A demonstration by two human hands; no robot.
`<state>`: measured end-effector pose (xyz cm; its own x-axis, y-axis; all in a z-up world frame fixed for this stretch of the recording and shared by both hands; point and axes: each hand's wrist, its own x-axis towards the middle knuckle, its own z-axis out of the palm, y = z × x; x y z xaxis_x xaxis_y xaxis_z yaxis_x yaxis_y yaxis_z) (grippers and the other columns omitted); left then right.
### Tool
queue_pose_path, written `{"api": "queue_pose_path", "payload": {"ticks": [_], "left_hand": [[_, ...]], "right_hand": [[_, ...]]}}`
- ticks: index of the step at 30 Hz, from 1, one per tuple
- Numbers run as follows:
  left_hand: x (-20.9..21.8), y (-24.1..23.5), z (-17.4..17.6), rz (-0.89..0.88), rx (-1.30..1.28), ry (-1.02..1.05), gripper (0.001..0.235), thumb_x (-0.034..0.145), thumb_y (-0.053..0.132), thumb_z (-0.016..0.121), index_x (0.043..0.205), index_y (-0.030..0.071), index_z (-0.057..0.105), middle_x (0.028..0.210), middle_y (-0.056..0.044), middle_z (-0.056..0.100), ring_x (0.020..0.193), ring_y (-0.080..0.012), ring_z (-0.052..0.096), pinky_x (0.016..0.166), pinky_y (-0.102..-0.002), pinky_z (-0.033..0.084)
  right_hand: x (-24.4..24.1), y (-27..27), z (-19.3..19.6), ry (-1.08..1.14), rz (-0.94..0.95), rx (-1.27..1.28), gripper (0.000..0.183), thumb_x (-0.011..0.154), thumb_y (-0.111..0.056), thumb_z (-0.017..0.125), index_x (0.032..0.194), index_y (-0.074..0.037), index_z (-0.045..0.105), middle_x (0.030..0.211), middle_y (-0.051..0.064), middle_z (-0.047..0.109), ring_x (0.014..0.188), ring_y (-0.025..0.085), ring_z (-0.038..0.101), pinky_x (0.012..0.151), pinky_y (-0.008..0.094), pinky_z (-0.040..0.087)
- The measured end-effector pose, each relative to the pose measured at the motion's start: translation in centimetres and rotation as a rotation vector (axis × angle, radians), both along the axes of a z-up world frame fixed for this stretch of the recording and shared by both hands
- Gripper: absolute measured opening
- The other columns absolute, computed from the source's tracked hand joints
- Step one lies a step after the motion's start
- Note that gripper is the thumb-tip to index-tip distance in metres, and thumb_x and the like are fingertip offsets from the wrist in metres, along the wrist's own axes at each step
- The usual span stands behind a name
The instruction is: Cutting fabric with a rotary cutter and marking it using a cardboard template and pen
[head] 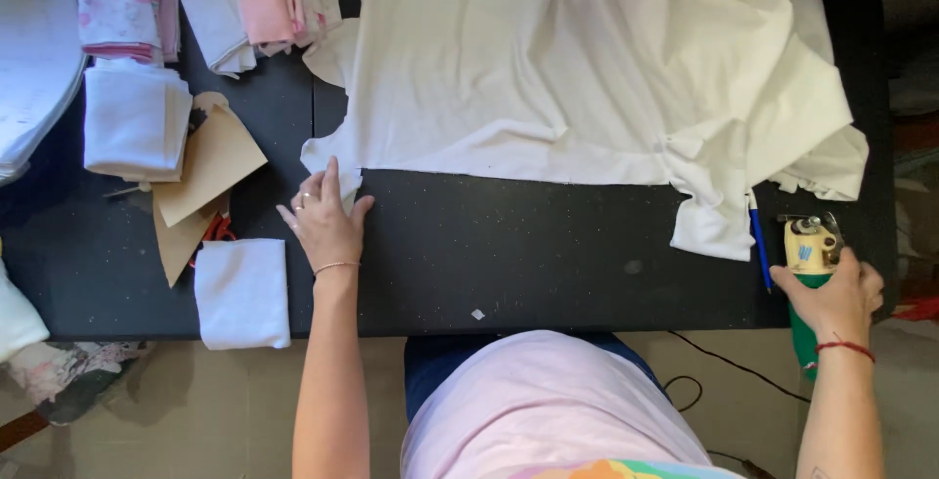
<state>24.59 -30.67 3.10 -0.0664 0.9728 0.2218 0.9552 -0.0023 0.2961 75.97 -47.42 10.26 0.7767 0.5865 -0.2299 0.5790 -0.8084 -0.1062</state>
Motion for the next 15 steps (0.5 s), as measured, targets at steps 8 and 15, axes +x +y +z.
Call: {"api": "queue_pose_path", "payload": {"ticks": [8,15], "left_hand": [[2.8,-1.6,5.3,-0.165,0.118,-0.076,0.021,0.071,0.019,0.074,0.073,0.008,0.057,0.072,-0.007,0.052,0.072,-0.0255,0.051,0.066,-0.038,0.04],[18.2,0.2,9.0,-0.672,0.049,-0.568,0.019,0.084,0.019,0.055,0.074,0.004,0.05,0.093,-0.012,0.053,0.086,-0.0275,0.05,0.072,-0.037,0.041]], "right_hand": [[0.4,-3.3,-2.3,-0.079,0.008,0.209,0.07,0.07,-0.029,0.071,0.124,0.004,0.042,0.106,0.028,0.042,0.097,0.045,0.04,0.076,0.055,0.035],[0.6,-3.1,-1.5,-0.064,-0.057,0.204,0.056,0.065,-0.033,0.074,0.108,-0.003,0.055,0.095,0.022,0.05,0.095,0.036,0.045,0.07,0.049,0.04]]}}
